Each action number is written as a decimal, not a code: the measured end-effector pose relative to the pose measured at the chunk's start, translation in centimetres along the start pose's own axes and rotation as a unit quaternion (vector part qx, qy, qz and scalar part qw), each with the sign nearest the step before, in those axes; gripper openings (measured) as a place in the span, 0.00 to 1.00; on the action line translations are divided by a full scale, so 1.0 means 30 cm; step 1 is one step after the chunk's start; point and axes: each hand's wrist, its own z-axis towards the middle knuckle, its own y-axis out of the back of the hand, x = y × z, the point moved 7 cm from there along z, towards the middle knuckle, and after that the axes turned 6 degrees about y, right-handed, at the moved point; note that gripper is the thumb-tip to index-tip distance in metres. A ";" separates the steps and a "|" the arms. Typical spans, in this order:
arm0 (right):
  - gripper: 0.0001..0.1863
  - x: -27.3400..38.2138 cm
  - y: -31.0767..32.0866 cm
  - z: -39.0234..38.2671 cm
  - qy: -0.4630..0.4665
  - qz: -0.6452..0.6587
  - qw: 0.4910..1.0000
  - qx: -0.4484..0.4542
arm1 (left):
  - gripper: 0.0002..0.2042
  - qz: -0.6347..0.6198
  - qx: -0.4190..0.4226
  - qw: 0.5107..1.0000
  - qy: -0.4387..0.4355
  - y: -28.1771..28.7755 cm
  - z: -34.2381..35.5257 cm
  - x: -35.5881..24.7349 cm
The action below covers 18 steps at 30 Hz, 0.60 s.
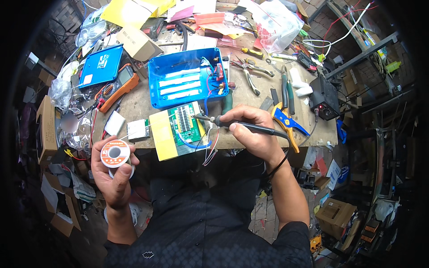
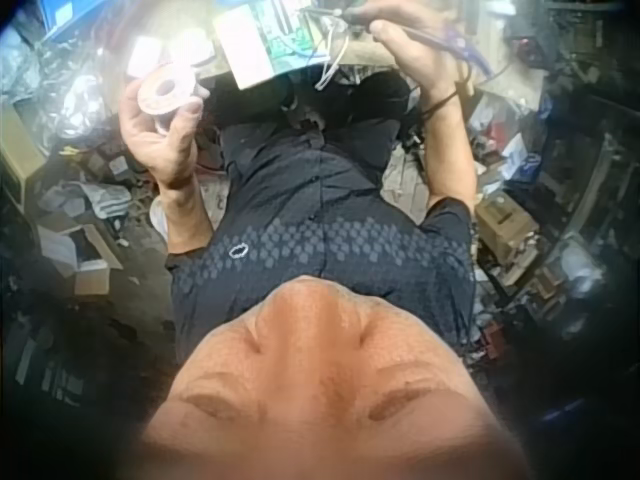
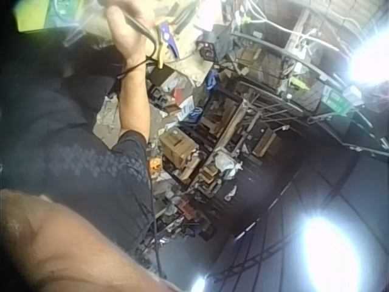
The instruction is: The person solders wires to a green circuit board using a soldering iron and solder wire. They repeatedly heat joints and apply solder, then place the board into a blue plastic case.
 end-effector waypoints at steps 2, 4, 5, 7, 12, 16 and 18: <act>0.14 0.007 0.000 -0.002 -0.006 -0.004 1.000 -0.007 | 0.35 0.012 -0.002 0.999 -0.038 0.017 0.000 -0.009; 0.14 0.005 0.002 -0.003 -0.008 -0.009 1.000 -0.005 | 0.35 0.010 -0.016 0.997 -0.073 0.041 -0.004 -0.009; 0.14 0.004 0.004 -0.004 -0.009 -0.012 1.000 -0.004 | 0.34 0.015 -0.018 0.996 -0.089 0.064 -0.007 0.000; 0.14 0.000 0.004 -0.003 -0.009 -0.010 1.000 -0.004 | 0.35 0.012 -0.045 0.993 -0.106 0.092 -0.009 0.014; 0.14 0.003 0.007 0.000 -0.012 -0.016 1.000 -0.006 | 0.31 -0.011 -0.101 0.986 -0.131 0.156 -0.005 0.082; 0.12 -0.009 0.010 -0.004 -0.002 0.002 1.000 -0.016 | 0.29 -0.006 -0.115 0.986 -0.117 0.184 0.038 0.176; 0.12 -0.015 0.006 0.000 0.001 0.004 1.000 -0.016 | 0.31 0.000 -0.122 0.988 -0.091 0.182 0.055 0.200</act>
